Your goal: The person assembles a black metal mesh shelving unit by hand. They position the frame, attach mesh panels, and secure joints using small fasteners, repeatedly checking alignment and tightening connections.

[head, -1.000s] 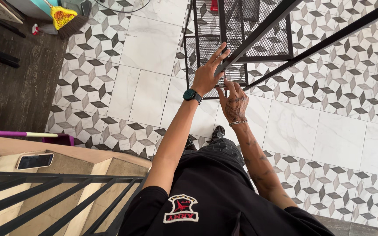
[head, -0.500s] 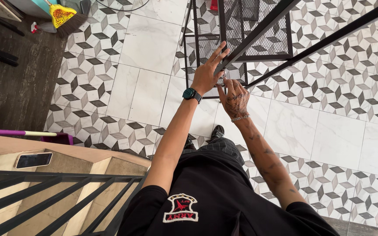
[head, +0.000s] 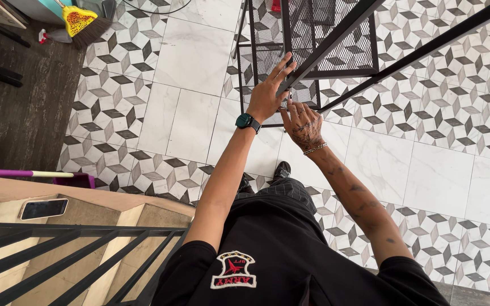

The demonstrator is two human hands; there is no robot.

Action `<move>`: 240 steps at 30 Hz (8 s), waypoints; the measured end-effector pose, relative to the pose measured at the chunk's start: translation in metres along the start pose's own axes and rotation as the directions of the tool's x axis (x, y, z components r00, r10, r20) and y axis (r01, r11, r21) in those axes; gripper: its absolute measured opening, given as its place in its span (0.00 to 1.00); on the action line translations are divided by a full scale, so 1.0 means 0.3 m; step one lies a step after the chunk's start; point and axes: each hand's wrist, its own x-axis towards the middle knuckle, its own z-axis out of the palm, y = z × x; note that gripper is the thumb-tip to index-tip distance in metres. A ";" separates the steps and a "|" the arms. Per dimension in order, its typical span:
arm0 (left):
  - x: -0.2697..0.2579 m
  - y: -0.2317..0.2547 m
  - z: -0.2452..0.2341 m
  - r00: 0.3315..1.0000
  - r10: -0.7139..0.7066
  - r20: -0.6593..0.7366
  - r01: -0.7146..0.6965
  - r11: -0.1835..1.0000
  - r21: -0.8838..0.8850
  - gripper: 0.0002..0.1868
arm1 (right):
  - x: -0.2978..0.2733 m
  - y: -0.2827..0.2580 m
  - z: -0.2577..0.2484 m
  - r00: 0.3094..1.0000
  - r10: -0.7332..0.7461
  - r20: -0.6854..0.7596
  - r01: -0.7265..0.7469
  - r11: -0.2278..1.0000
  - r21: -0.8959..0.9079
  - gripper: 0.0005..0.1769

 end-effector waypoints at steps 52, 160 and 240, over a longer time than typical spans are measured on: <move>0.005 -0.032 0.092 0.984 0.064 -0.164 -0.070 0.997 -0.031 0.43 | -0.125 0.109 -0.077 0.805 0.574 0.149 -0.593 0.786 0.177 0.12; -1.160 -1.364 2.972 0.387 -0.908 0.163 0.782 0.417 0.463 0.55 | -2.108 1.314 2.453 0.770 -0.044 0.636 -0.169 0.948 0.270 0.11; -0.447 1.066 1.229 0.557 -0.762 -0.329 0.688 0.646 -0.331 0.09 | -0.897 1.145 -0.366 0.463 -0.348 0.815 -0.769 0.300 0.565 0.10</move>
